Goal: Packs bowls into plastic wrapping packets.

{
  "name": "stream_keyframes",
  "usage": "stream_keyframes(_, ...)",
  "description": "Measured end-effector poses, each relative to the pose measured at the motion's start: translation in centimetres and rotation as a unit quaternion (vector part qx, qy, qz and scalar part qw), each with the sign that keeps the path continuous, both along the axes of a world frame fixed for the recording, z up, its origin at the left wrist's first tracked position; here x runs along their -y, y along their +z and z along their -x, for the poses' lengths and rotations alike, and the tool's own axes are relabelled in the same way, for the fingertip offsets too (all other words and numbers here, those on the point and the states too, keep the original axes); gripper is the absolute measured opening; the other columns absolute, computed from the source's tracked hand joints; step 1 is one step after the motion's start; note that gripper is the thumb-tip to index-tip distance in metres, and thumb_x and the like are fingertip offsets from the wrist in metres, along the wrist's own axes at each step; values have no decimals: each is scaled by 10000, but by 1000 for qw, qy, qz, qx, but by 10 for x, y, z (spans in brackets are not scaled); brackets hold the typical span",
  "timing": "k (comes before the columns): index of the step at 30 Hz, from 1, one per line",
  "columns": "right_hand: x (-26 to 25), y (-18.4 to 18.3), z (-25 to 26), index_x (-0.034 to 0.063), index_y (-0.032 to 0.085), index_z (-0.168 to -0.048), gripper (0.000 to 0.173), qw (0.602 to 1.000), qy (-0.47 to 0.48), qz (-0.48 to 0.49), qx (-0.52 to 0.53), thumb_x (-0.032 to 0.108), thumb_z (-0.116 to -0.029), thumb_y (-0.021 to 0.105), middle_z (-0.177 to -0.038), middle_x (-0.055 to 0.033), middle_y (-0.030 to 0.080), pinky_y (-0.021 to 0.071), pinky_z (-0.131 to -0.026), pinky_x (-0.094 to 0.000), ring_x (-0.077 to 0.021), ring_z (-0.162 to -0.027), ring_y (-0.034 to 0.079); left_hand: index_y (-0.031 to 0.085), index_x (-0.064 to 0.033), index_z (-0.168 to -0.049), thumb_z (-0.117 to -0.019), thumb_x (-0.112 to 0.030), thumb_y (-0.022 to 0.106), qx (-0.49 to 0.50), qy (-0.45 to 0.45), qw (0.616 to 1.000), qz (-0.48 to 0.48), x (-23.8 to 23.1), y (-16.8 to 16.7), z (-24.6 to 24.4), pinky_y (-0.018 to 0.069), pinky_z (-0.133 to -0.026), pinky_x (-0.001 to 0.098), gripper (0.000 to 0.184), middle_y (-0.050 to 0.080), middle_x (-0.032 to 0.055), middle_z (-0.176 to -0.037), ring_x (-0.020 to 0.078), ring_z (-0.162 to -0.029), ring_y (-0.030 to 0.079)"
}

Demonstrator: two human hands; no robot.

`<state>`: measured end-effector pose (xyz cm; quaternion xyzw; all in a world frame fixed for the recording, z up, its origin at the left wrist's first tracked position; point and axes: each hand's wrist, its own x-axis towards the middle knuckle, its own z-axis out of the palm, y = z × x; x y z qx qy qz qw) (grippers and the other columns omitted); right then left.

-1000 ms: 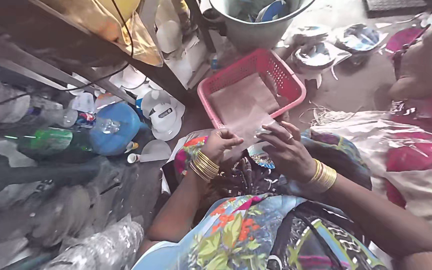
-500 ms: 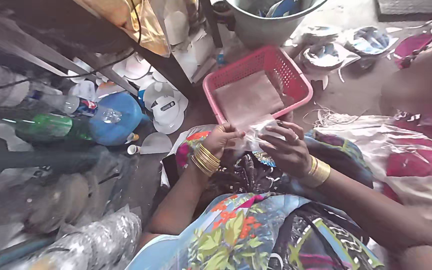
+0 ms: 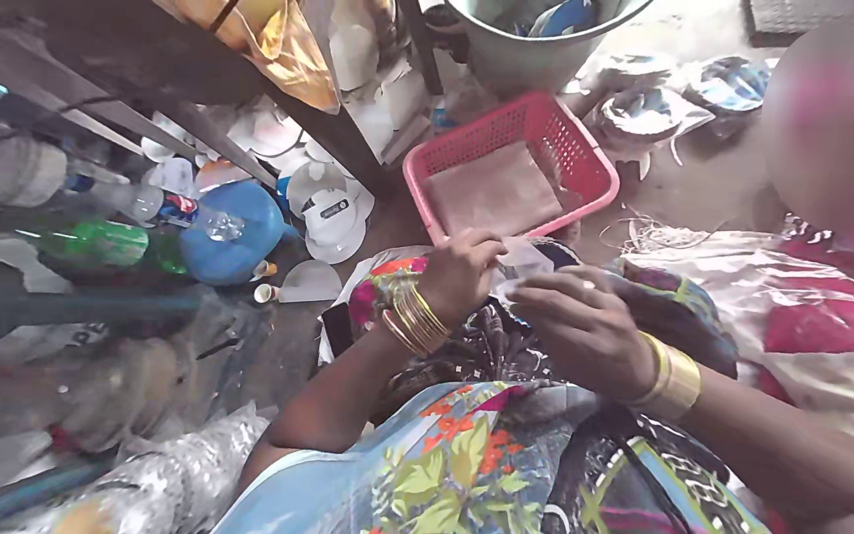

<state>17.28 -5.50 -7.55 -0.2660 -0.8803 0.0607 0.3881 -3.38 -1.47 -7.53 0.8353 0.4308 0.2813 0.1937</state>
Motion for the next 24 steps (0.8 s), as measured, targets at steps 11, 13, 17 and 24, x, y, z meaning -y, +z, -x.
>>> stream_keyframes(11, -48, -32, 2, 85, 609, -1403, 476, 906, -232, 214, 281, 232, -962, 712, -1058, -242, 699, 523, -539, -563, -427, -678, 681, 772, 4, -1064, -814, 104, 625, -169, 97, 979, -55, 4, 7, 26, 576, -855, 509, 307, 727, 166, -1165, 372, -1065, 684)
stream_keyframes(13, -47, -31, 5, 59, 651, -1357, 430, 916, -230, 180, 276, 278, -988, 652, -890, -231, 696, 516, -542, -545, -418, -670, 677, 763, -4, -1103, -871, 70, 607, -183, 161, 967, -79, 1, 9, 23, 570, -832, 520, 289, 717, 162, -1203, 376, -1061, 680)
stream_keyframes(17, -40, -14, 12, 10, 692, -1128, 280, 854, -155, 334, 368, 216, -1023, 535, -981, -245, 697, 519, -711, -612, -461, -912, 685, 756, 3, -1080, -895, -144, 730, -142, 259, 949, -111, 0, 9, 12, 571, -765, 520, 238, 721, 163, -1196, 359, -980, 704)
stream_keyframes(24, -20, -6, 23, 151, 811, -955, 155, 989, -143, 24, 7, 142, -939, 657, -1263, -170, 683, 491, -957, -494, -348, -1186, 618, 776, -24, -908, -911, -130, 699, -58, 206, 963, -164, 21, -20, -1, 593, -745, 428, 132, 764, 135, -986, 283, -876, 740)
